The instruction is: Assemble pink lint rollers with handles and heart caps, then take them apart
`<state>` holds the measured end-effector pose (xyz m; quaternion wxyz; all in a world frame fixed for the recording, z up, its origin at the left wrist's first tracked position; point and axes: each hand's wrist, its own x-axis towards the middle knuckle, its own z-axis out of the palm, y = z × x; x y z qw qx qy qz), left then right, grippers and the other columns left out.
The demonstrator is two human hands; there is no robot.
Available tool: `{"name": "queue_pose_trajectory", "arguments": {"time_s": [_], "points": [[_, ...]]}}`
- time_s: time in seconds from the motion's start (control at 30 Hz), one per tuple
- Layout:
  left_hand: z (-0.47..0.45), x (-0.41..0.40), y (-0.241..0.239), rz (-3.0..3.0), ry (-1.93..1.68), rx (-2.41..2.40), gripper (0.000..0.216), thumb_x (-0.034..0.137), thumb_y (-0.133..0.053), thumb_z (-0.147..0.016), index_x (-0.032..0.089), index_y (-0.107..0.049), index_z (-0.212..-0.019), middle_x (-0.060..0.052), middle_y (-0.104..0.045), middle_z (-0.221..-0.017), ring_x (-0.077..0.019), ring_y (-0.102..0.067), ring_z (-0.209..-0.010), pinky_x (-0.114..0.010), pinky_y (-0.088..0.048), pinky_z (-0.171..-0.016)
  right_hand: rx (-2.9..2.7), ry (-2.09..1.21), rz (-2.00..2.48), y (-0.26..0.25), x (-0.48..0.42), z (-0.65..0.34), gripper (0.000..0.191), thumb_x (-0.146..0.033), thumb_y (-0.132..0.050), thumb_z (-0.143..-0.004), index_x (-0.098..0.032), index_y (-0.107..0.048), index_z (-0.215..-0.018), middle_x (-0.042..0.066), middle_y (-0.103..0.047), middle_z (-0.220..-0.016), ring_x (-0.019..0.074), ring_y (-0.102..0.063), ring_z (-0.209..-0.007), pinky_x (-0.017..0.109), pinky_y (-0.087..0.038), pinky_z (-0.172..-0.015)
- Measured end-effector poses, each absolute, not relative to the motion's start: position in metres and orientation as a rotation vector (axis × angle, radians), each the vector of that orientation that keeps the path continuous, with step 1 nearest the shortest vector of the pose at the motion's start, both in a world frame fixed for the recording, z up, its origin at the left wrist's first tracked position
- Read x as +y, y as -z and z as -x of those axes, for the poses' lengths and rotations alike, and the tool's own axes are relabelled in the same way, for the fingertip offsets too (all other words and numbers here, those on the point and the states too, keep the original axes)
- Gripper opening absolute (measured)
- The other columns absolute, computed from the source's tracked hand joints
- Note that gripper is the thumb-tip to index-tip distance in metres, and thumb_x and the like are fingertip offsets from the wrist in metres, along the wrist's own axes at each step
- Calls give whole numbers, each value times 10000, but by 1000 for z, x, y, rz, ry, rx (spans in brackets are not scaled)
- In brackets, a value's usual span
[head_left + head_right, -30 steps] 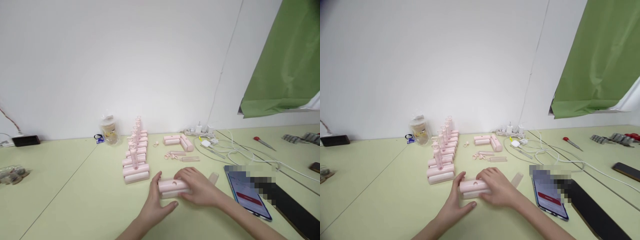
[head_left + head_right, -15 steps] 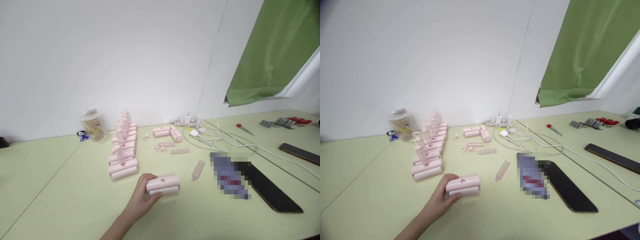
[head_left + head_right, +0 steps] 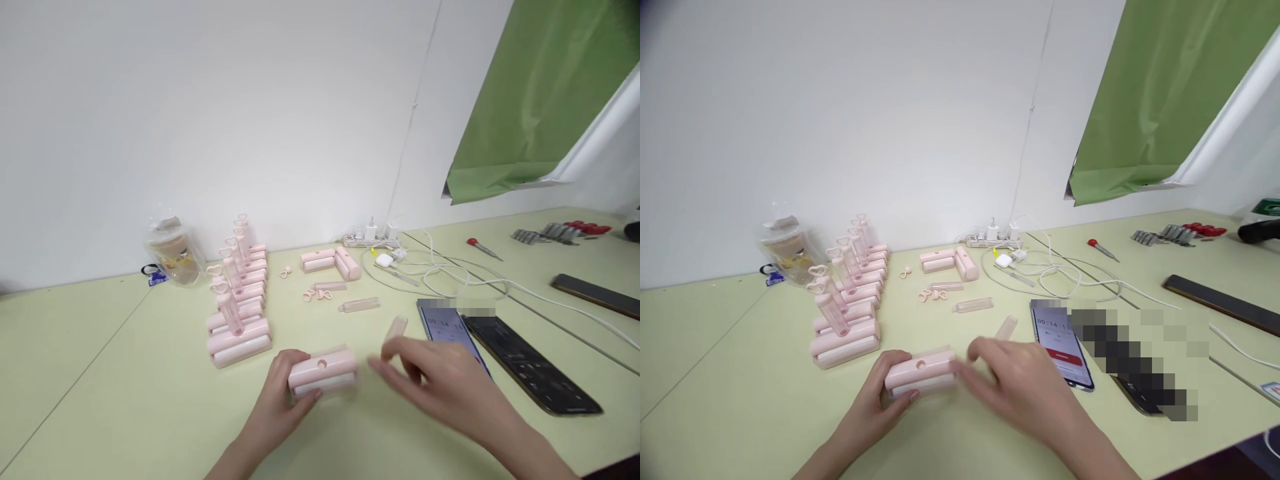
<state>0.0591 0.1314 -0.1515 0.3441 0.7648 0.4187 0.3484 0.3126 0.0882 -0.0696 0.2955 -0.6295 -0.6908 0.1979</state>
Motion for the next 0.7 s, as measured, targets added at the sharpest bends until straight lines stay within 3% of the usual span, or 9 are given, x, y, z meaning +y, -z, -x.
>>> {"name": "queue_pose_trajectory", "arguments": {"time_s": [0.13, 0.23, 0.37, 0.47, 0.53, 0.63, 0.7], "points": [[-59, 131, 150, -2040, -923, 988, 311, 243, -573, -784, 263, -479, -1080, -66, -523, -1060, -237, -501, -1001, -362, -437, -843, -1909, -193, 2258, 84, 139, -314, 491, -549, -377, -817, -228, -442, -451, 79, -575, -495, 270, -593, -560, 304, -322, -498], [-58, 130, 148, -2098, -907, 904, 300, 252, -539, -809, 255, -477, -1103, -80, -529, -1067, -238, -492, -1018, -371, -430, -857, -1871, -263, 2379, 98, 156, -323, 518, -535, -399, -800, -228, -386, -383, 93, -552, -467, 273, -583, -527, 302, -312, -470], [-59, 127, 144, -2132, -889, 917, 271, 249, -503, -831, 256, -480, -1101, -69, -538, -1050, -218, -497, -996, -342, -436, -828, -1920, -448, 2321, 96, 160, -333, 458, -472, -476, -760, -214, -406, -388, 43, -507, -426, 183, -514, -414, 266, -292, -415], [-61, 126, 142, -2129, -917, 935, 245, 245, -499, -834, 251, -488, -1079, -58, -544, -1018, -203, -505, -963, -322, -438, -804, -1942, -751, 2069, 79, 158, -331, 334, -486, -492, -763, -201, -502, -588, -12, -520, -468, 116, -461, -379, 224, -310, -385], [-62, 125, 142, -2110, -945, 950, 231, 238, -501, -831, 248, -495, -1062, -54, -547, -999, -201, -508, -947, -318, -439, -794, -1873, -1001, 1765, 68, 156, -321, 293, -496, -509, -760, -208, -484, -715, -37, -527, -501, 97, -451, -370, 206, -334, -376], [-62, 124, 142, -2079, -959, 960, 219, 227, -498, -831, 248, -503, -1050, -50, -546, -985, -198, -514, -934, -314, -441, -792, -1785, -1280, 1297, 62, 153, -295, 285, -484, -508, -764, -210, -435, -792, -39, -531, -537, 112, -496, -395, 221, -388, -399], [-62, 125, 142, -2069, -952, 953, 216, 229, -493, -836, 251, -501, -1051, -51, -536, -996, -196, -513, -943, -314, -442, -801, -1823, -1268, 1115, 67, 152, -278, 227, -421, -505, -776, -200, -463, -804, -9, -557, -627, 138, -556, -513, 254, -445, -486]]}}
